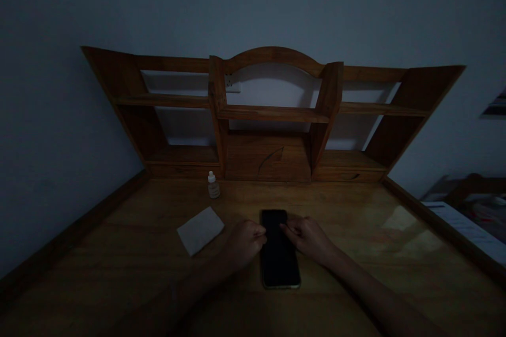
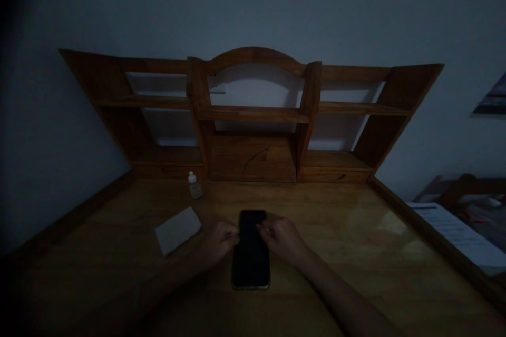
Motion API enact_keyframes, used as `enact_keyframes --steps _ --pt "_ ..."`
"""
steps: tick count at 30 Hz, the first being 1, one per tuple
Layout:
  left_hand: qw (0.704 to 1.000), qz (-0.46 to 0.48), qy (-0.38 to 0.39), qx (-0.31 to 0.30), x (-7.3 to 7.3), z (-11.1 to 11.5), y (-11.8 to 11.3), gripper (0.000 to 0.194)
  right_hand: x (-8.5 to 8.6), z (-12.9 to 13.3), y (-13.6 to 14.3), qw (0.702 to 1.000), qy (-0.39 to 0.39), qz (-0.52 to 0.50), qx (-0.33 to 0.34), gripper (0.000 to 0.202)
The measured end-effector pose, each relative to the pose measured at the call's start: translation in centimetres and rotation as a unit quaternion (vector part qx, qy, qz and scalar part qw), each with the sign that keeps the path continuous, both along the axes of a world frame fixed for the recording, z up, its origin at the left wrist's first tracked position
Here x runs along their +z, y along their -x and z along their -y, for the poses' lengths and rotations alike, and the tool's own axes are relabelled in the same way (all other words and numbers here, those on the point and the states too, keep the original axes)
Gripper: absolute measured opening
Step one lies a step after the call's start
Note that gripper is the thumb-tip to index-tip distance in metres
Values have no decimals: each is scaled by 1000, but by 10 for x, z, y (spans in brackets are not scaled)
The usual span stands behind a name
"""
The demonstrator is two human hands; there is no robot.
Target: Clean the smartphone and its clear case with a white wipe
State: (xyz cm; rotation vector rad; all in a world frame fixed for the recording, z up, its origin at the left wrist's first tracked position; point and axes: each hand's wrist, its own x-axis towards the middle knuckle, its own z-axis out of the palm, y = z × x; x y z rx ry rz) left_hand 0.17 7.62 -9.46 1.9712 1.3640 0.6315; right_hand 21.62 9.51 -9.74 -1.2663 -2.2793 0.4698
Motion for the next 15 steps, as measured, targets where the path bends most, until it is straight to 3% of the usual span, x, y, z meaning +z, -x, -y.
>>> enact_keyframes --steps 5,11,15 --pt "999 -37 -9 -9 5 1 0 23 -1 0 0 1000 5 7 8 40" --pt "999 -40 -29 -9 -10 -4 2 25 -1 0 0 1000 -1 10 13 39" --pt "998 -35 -19 -52 -11 -3 3 22 -1 0 0 1000 -6 15 5 42"
